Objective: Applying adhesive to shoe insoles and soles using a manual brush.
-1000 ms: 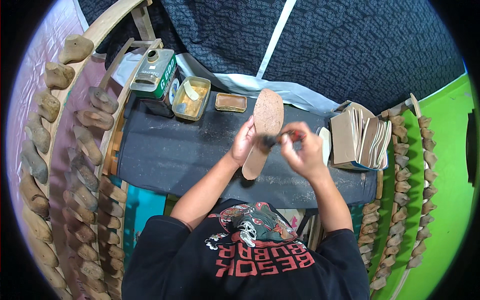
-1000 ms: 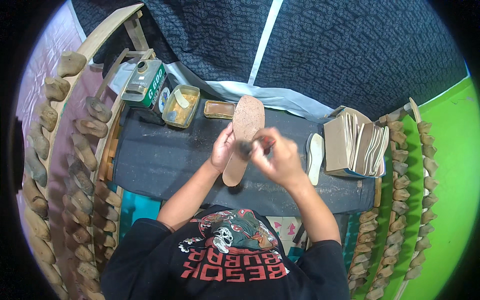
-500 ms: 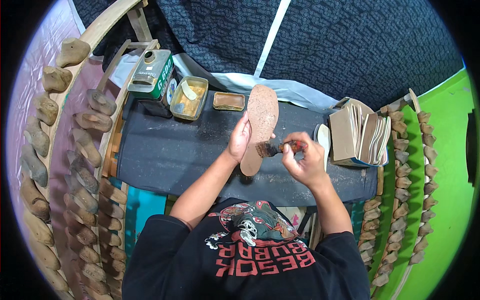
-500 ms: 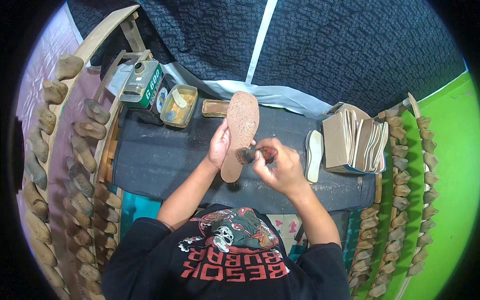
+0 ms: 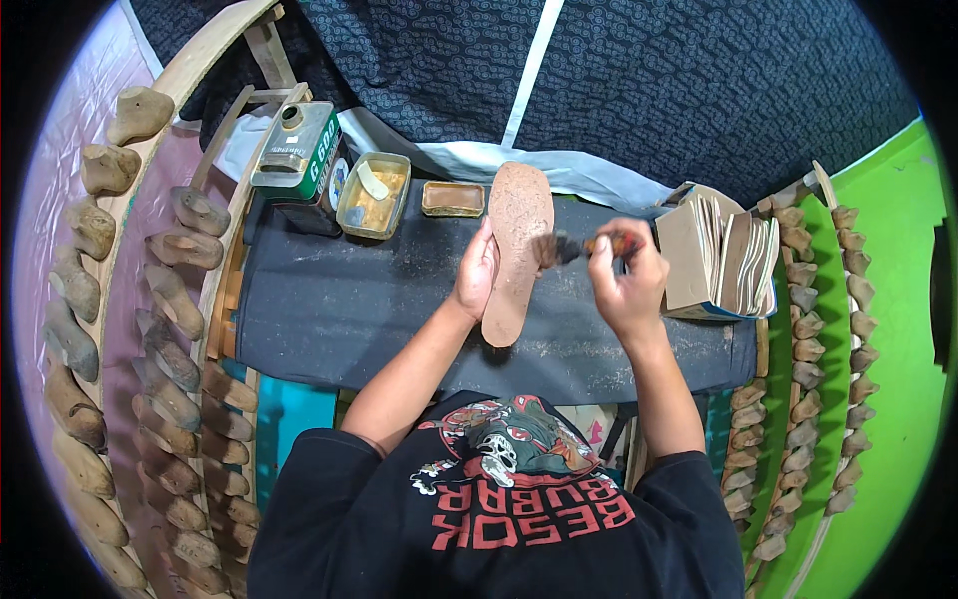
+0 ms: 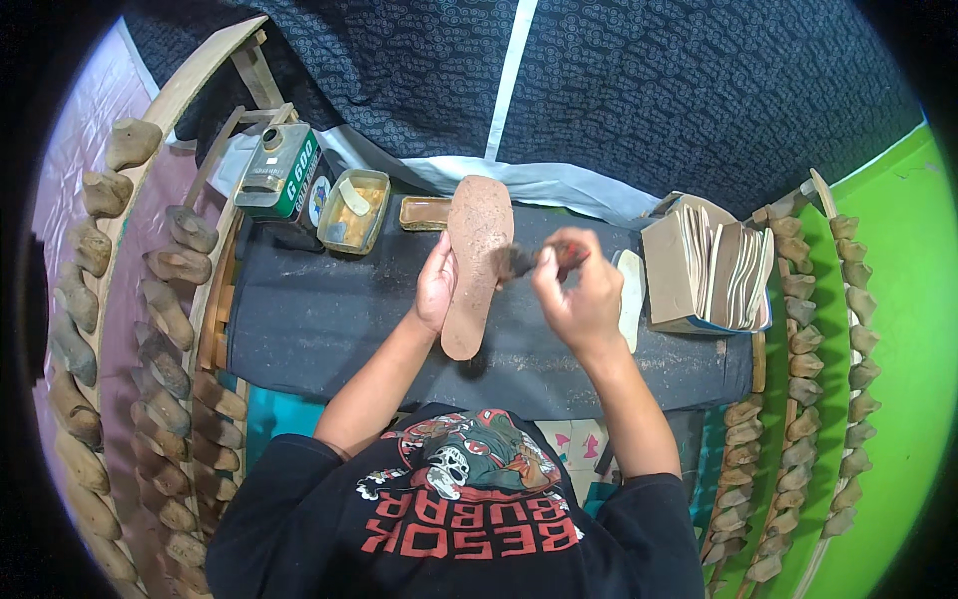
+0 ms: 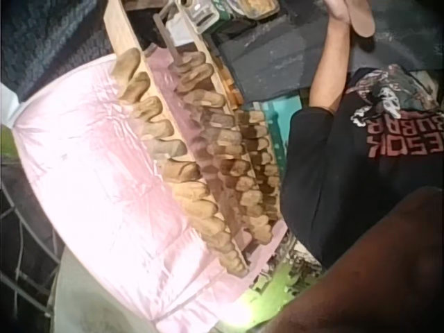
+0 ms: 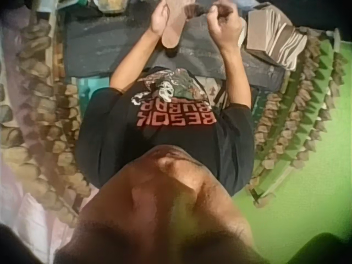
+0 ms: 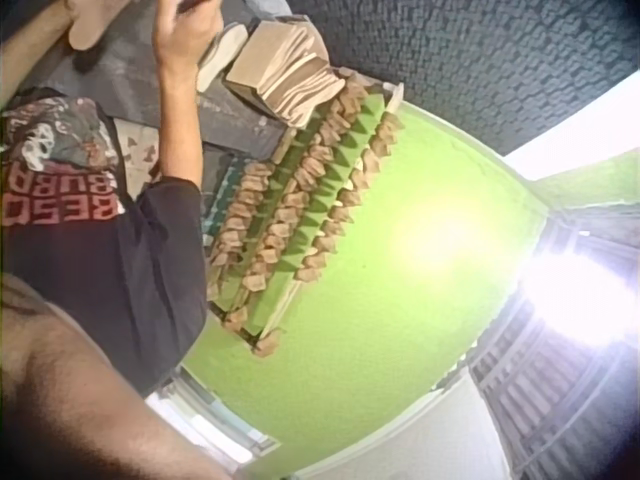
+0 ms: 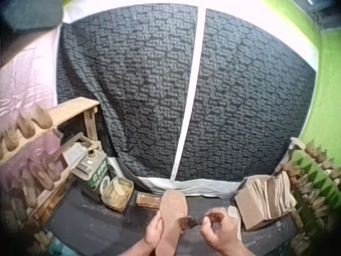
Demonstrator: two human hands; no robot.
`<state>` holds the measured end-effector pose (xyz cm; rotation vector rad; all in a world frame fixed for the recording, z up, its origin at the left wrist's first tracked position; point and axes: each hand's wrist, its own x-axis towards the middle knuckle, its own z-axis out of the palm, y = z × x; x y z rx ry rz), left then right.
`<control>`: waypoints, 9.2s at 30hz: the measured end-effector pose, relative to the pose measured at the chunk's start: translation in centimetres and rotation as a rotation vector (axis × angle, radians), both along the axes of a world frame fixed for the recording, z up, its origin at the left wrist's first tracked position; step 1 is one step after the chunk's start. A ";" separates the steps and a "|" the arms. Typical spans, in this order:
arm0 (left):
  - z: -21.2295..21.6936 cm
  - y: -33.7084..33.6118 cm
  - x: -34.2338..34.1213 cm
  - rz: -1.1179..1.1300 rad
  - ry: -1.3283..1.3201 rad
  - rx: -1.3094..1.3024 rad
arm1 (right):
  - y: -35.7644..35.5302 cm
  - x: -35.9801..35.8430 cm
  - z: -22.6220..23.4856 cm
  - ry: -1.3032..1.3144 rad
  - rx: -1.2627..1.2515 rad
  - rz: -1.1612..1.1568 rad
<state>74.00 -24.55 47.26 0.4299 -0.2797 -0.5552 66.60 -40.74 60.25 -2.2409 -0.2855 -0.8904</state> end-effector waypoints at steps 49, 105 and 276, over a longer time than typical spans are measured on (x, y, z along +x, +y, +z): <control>-3.8 9.2 -1.4 0.375 0.251 0.005 | 2.3 15.1 -13.0 0.380 0.098 0.116; -0.2 0.5 2.4 0.208 0.111 0.036 | 3.6 -1.3 -0.3 0.155 -0.027 0.256; -0.3 -8.9 -2.0 0.367 0.237 0.242 | -9.1 -1.7 -5.5 0.031 0.361 0.172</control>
